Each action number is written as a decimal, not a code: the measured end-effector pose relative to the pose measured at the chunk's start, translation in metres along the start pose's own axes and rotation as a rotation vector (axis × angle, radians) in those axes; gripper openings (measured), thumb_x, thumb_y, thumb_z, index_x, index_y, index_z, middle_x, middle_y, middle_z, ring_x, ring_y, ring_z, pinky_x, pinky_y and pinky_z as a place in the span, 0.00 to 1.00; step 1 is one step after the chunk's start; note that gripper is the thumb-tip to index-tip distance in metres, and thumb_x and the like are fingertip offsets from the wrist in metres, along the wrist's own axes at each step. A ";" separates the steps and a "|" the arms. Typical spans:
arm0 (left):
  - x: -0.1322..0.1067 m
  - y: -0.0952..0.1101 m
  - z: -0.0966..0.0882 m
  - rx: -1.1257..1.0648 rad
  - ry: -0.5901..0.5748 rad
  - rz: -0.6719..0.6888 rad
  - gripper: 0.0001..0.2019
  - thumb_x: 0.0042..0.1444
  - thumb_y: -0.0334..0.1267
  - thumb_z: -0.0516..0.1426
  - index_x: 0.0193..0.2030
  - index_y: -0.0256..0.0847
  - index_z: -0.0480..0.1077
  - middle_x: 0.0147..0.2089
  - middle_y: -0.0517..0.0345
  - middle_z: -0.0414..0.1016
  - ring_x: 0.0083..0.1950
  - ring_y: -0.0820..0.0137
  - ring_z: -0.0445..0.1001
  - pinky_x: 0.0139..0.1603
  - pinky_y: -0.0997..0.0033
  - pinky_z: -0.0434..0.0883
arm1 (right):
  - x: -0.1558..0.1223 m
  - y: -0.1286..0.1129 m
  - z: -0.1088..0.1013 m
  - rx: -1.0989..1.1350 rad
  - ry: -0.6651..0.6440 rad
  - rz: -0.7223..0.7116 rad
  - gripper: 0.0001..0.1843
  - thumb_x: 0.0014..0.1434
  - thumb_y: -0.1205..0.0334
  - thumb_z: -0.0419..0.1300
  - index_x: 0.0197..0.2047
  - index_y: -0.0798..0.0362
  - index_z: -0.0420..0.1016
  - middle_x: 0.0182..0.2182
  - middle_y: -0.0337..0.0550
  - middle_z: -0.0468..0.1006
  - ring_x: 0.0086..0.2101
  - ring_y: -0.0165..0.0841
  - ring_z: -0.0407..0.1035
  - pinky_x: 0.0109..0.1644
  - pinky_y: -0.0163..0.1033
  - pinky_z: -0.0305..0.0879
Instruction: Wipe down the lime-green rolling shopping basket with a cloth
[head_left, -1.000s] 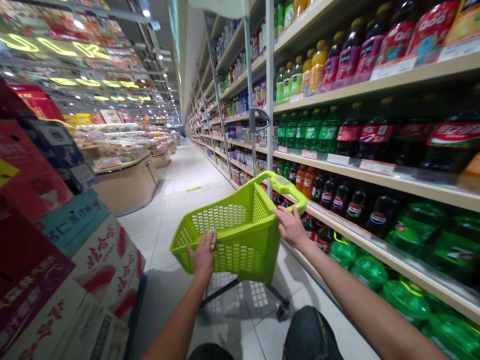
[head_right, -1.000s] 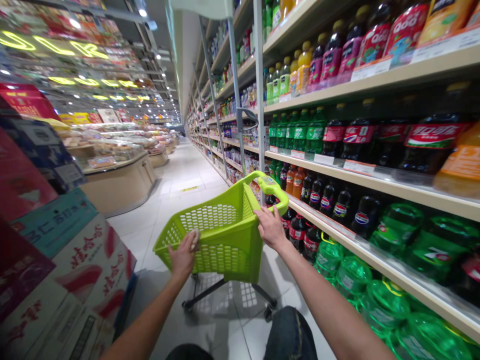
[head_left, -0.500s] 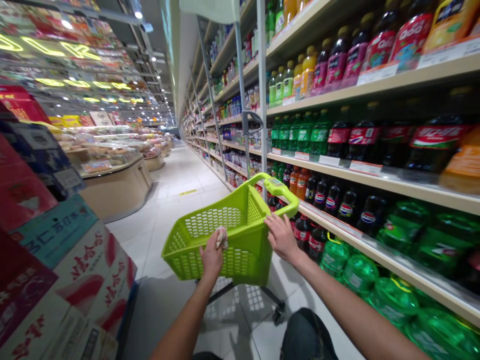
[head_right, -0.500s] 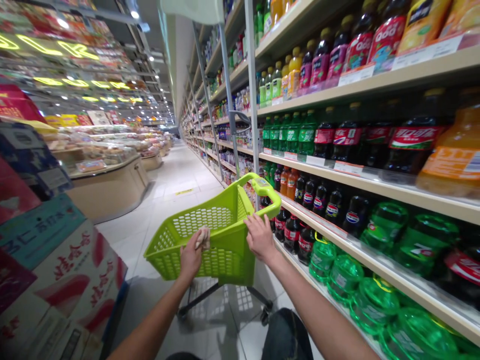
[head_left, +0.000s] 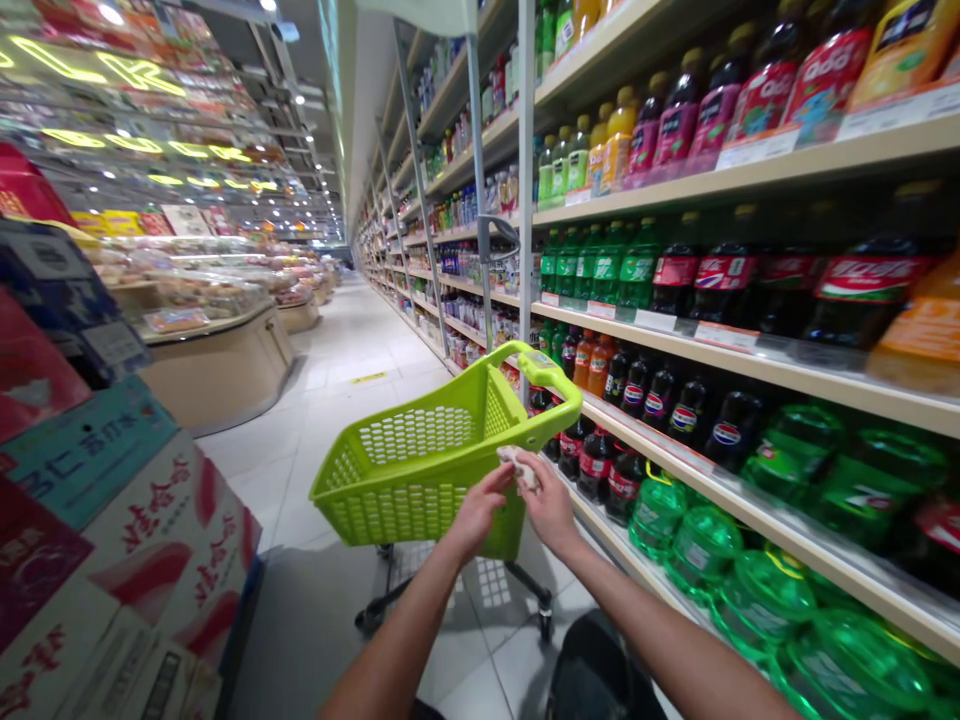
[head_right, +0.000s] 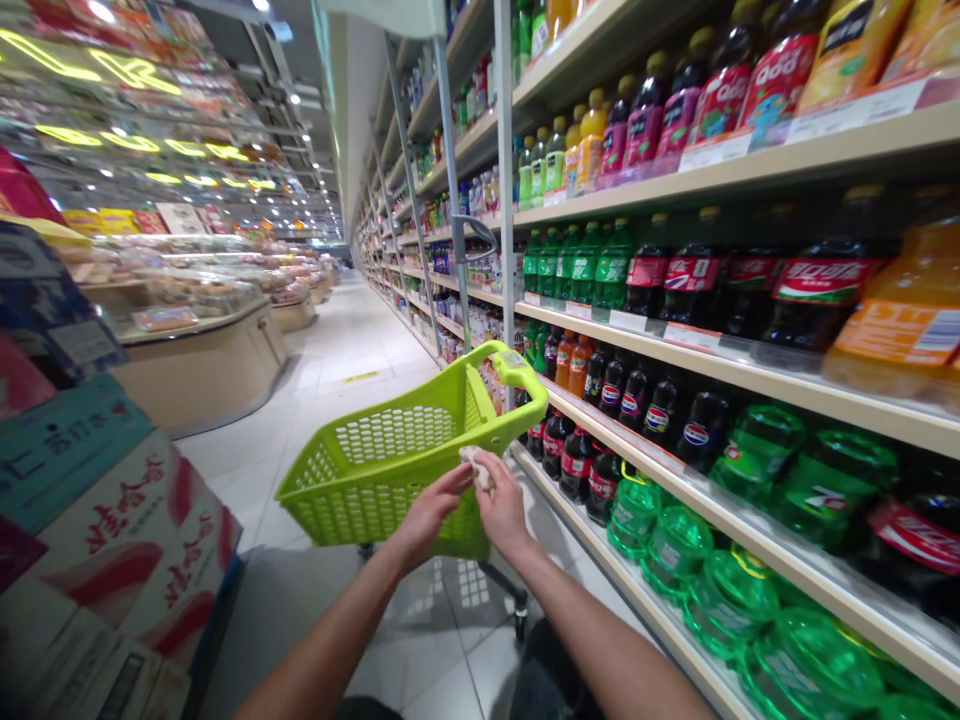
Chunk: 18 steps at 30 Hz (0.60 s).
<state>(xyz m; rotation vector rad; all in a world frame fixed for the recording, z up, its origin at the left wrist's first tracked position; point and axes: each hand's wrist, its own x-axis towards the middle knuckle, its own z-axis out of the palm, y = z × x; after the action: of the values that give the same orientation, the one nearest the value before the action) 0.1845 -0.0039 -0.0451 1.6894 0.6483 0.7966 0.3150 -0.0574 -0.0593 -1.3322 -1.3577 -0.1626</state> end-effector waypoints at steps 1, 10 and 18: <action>0.002 -0.003 -0.015 0.214 0.061 0.020 0.29 0.42 0.25 0.46 0.55 0.38 0.61 0.60 0.54 0.60 0.61 0.66 0.57 0.62 0.57 0.53 | 0.010 0.007 -0.009 -0.060 0.018 -0.063 0.21 0.54 0.70 0.47 0.51 0.49 0.65 0.48 0.45 0.70 0.50 0.34 0.63 0.55 0.45 0.61; -0.002 -0.037 -0.101 1.225 0.202 -0.313 0.33 0.46 0.30 0.49 0.62 0.40 0.47 0.66 0.51 0.45 0.66 0.61 0.42 0.59 0.41 0.45 | 0.021 0.056 -0.009 -0.349 -0.084 -0.300 0.27 0.54 0.76 0.43 0.55 0.49 0.63 0.54 0.43 0.65 0.58 0.34 0.50 0.60 0.49 0.54; -0.013 -0.037 -0.092 1.303 0.162 -0.291 0.36 0.45 0.30 0.49 0.64 0.40 0.41 0.67 0.53 0.38 0.67 0.61 0.37 0.60 0.42 0.44 | -0.023 0.050 -0.005 -0.261 -0.175 -0.380 0.26 0.56 0.77 0.41 0.54 0.49 0.64 0.53 0.43 0.67 0.57 0.33 0.51 0.59 0.50 0.55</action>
<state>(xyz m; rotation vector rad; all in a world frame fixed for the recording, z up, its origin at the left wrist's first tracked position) 0.1042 0.0506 -0.0682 2.5614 1.7162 0.2388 0.3482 -0.0570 -0.1037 -1.3102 -1.7790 -0.5053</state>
